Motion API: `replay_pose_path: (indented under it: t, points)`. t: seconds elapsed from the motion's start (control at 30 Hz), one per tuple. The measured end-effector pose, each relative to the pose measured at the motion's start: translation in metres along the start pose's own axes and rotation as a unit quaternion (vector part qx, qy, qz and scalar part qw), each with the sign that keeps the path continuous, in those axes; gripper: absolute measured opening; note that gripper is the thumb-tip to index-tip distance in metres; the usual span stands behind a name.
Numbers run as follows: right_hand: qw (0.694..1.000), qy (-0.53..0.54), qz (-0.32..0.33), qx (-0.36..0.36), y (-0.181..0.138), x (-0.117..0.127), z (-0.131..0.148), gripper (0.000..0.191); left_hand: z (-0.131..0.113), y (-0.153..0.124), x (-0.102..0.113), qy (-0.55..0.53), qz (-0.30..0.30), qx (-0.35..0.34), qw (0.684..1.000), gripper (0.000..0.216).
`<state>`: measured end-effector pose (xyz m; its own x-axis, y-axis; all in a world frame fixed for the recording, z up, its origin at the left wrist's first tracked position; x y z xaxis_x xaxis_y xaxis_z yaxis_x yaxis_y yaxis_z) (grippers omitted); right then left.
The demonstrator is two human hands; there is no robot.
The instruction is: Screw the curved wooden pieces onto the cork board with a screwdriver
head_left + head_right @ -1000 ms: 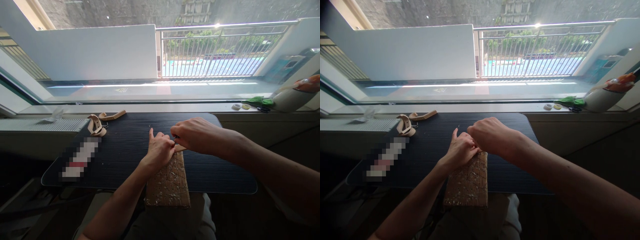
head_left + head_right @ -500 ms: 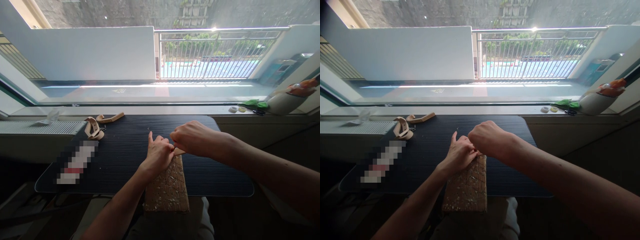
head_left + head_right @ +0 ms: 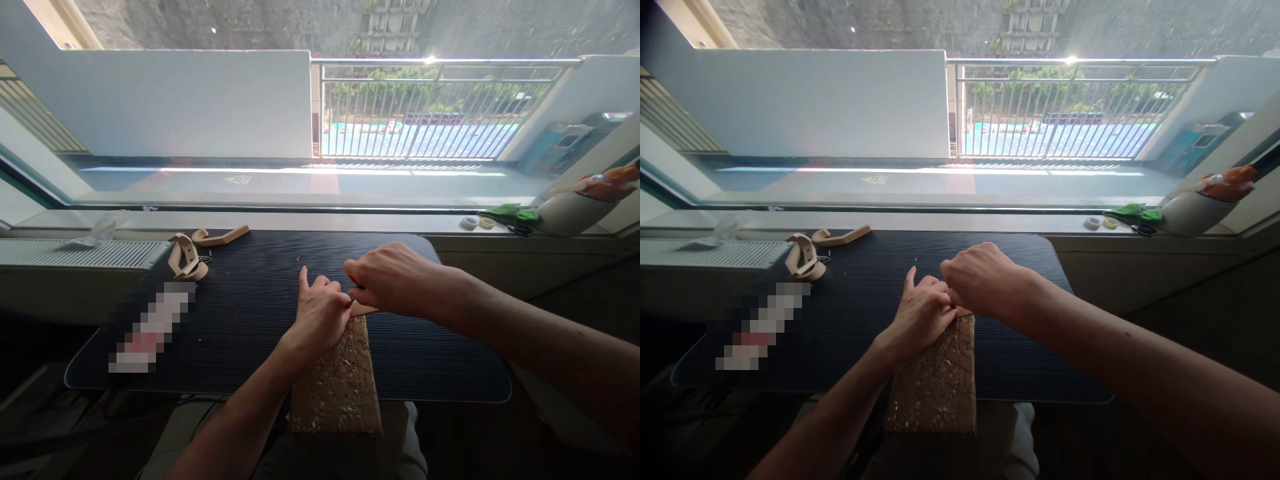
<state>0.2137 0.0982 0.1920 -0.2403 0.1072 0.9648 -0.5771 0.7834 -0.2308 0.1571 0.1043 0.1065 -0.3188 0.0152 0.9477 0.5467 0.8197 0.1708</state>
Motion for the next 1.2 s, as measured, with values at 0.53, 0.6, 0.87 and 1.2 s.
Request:
replay_pose_path:
  t: [0.53, 0.6, 0.87, 1.2]
  points:
    - [0.999, 0.004, -0.026, 0.023, -0.003, 0.002, 0.007, 0.012, 0.002, 0.001, -0.003, 0.001, 0.010, 0.007, 1.000, 0.021]
    - [0.999, 0.004, -0.030, 0.031, -0.005, 0.002, 0.008, 0.015, 0.002, 0.001, -0.003, 0.001, 0.007, 0.006, 1.000, 0.021]
    - [1.000, -0.002, -0.014, 0.014, -0.002, -0.003, 0.008, 0.010, 0.002, 0.001, -0.004, 0.010, 0.006, 0.008, 1.000, 0.021]
    - [1.000, -0.002, -0.007, 0.025, -0.005, -0.001, 0.012, 0.009, 0.001, 0.000, -0.004, 0.012, -0.002, -0.001, 1.000, 0.020]
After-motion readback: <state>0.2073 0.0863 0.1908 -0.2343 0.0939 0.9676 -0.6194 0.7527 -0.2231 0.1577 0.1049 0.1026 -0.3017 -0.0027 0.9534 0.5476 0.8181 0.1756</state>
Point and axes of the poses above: each hand's wrist, its own y-axis towards the middle knuckle, its own x-axis out of the back of the hand, z = x × y, the point moved 7 cm from there along y, towards the middle knuckle, and after that the axes turned 10 degrees about x, right-handed, at the moved point
